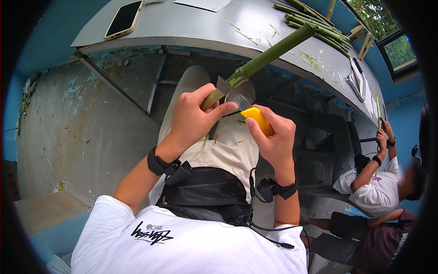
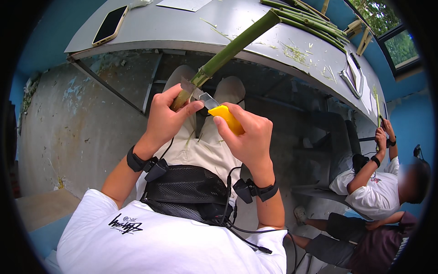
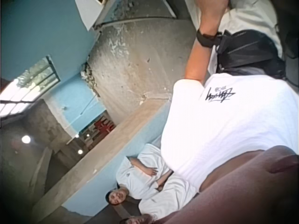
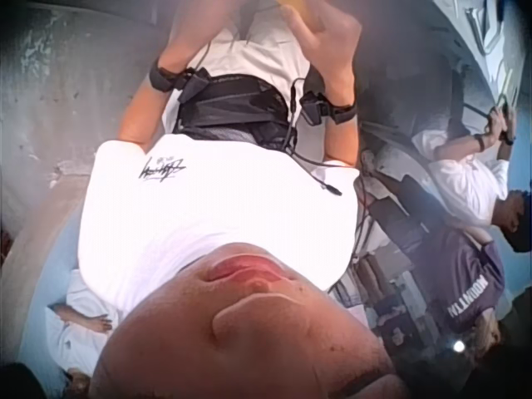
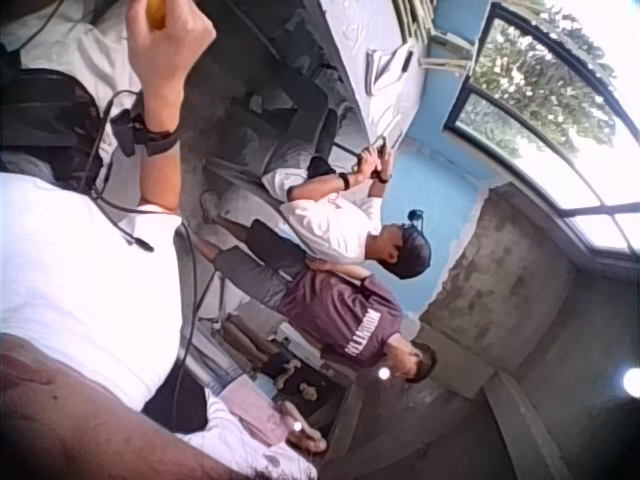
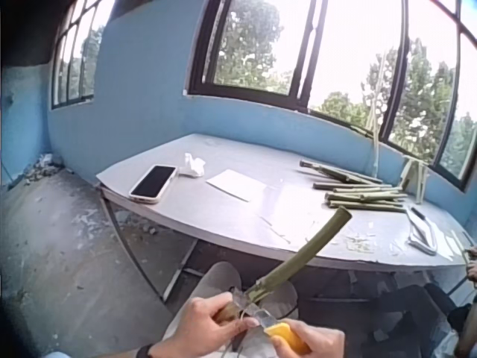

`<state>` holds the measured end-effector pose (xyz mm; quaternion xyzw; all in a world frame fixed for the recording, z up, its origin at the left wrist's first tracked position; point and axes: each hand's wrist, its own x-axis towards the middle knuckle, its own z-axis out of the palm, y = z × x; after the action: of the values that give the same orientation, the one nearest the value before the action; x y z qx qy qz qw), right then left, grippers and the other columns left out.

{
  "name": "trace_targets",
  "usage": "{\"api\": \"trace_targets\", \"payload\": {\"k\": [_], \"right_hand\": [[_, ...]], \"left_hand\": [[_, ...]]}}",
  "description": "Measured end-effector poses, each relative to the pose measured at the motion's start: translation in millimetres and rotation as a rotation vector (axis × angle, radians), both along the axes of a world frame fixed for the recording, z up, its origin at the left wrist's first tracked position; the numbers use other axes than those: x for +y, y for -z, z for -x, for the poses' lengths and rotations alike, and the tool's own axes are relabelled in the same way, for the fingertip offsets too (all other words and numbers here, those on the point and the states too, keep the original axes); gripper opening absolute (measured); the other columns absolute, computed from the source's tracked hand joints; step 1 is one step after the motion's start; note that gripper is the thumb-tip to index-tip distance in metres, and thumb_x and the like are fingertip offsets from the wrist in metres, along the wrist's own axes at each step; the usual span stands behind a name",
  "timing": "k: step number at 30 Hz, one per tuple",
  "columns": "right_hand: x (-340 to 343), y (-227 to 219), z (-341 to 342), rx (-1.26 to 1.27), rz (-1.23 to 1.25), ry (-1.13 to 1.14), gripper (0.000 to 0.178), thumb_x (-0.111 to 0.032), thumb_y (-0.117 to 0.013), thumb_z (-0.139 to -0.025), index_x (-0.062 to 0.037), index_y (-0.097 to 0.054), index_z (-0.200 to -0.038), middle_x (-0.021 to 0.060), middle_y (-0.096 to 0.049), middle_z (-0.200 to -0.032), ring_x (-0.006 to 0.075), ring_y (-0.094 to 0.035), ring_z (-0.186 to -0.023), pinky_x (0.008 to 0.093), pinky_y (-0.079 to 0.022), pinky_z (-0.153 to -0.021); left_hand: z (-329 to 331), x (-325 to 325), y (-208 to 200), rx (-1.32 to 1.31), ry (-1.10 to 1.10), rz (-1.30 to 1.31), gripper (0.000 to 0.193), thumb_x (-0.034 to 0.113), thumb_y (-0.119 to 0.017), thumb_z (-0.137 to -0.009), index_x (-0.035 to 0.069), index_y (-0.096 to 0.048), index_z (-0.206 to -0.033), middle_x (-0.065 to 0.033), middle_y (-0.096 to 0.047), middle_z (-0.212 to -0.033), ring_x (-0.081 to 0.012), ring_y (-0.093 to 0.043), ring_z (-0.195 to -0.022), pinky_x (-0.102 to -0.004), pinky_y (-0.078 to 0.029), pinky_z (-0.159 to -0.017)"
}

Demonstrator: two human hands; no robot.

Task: Peeling the outer layer of a bamboo stalk using a utility knife.

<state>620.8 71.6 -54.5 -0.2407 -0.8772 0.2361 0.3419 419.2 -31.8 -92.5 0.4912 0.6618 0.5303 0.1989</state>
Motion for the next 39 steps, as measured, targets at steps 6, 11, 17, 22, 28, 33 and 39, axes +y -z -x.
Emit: {"api": "trace_targets", "payload": {"k": [6,11,17,22,28,33,39], "right_hand": [[4,0,0,-0.036,0.010,0.002,0.026,-0.022,-0.082,-0.088,-0.0047,-0.079,-0.107,0.0119,-0.077,-0.079,0.0251,-0.073,-0.062,0.0313,-0.055,-0.059],[5,1,-1,-0.039,0.014,-0.025,0.026,-0.022,-0.082,-0.088,-0.0045,-0.079,-0.107,0.0122,-0.076,-0.077,0.0252,-0.072,-0.061,0.0315,-0.054,-0.058],[7,-1,-2,-0.041,0.070,-0.065,0.026,-0.021,-0.081,-0.088,-0.0043,-0.079,-0.107,0.0127,-0.073,-0.075,0.0250,-0.070,-0.058,0.0310,-0.052,-0.057],[7,-1,-4,-0.051,0.103,-0.059,0.026,-0.022,-0.081,-0.089,-0.0046,-0.079,-0.108,0.0128,-0.073,-0.074,0.0252,-0.069,-0.057,0.0312,-0.051,-0.057],[3,-3,-2,-0.037,0.034,-0.037,0.026,-0.022,-0.082,-0.088,-0.0054,-0.079,-0.108,0.0120,-0.075,-0.077,0.0252,-0.071,-0.059,0.0313,-0.053,-0.058],[0,-2,-1,-0.005,-0.023,-0.023,0.026,-0.020,-0.083,-0.086,-0.0061,-0.079,-0.107,0.0110,-0.077,-0.079,0.0250,-0.072,-0.060,0.0311,-0.055,-0.059],[-4,-2,1,0.014,-0.049,0.011,0.025,-0.020,-0.083,-0.086,-0.0067,-0.080,-0.107,0.0108,-0.077,-0.080,0.0250,-0.072,-0.060,0.0315,-0.055,-0.059]], "left_hand": [[-3,4,3,-0.197,0.071,-0.170,0.043,0.039,-0.086,-0.094,0.005,-0.061,-0.103,-0.0017,-0.049,-0.063,-0.0104,-0.040,-0.058,-0.0305,-0.034,-0.055],[2,5,2,-0.208,0.166,-0.127,0.036,0.033,-0.080,-0.099,0.004,-0.063,-0.112,-0.0023,-0.054,-0.073,-0.0087,-0.044,-0.067,-0.0294,-0.037,-0.060],[-2,0,-9,-0.270,0.227,-0.136,0.028,0.027,-0.074,-0.102,0.004,-0.063,-0.113,-0.0009,-0.057,-0.077,-0.0089,-0.046,-0.069,-0.0295,-0.039,-0.063],[-2,0,-9,-0.190,0.200,-0.160,0.027,0.025,-0.075,-0.101,0.003,-0.061,-0.108,-0.0029,-0.055,-0.071,-0.0099,-0.045,-0.063,-0.0304,-0.037,-0.059],[-4,2,-10,-0.104,0.112,-0.224,0.031,0.023,-0.081,-0.099,0.002,-0.059,-0.099,-0.0051,-0.050,-0.064,-0.0123,-0.041,-0.057,-0.0321,-0.034,-0.053],[-5,3,-3,-0.060,0.041,-0.246,0.041,0.029,-0.086,-0.095,0.002,-0.056,-0.091,-0.0066,-0.047,-0.062,-0.0137,-0.038,-0.056,-0.0320,-0.034,-0.051],[-5,2,-5,0.039,-0.048,-0.242,0.046,0.038,-0.088,-0.093,0.004,-0.058,-0.086,-0.0018,-0.048,-0.060,-0.0105,-0.039,-0.054,-0.0297,-0.033,-0.051]]}}
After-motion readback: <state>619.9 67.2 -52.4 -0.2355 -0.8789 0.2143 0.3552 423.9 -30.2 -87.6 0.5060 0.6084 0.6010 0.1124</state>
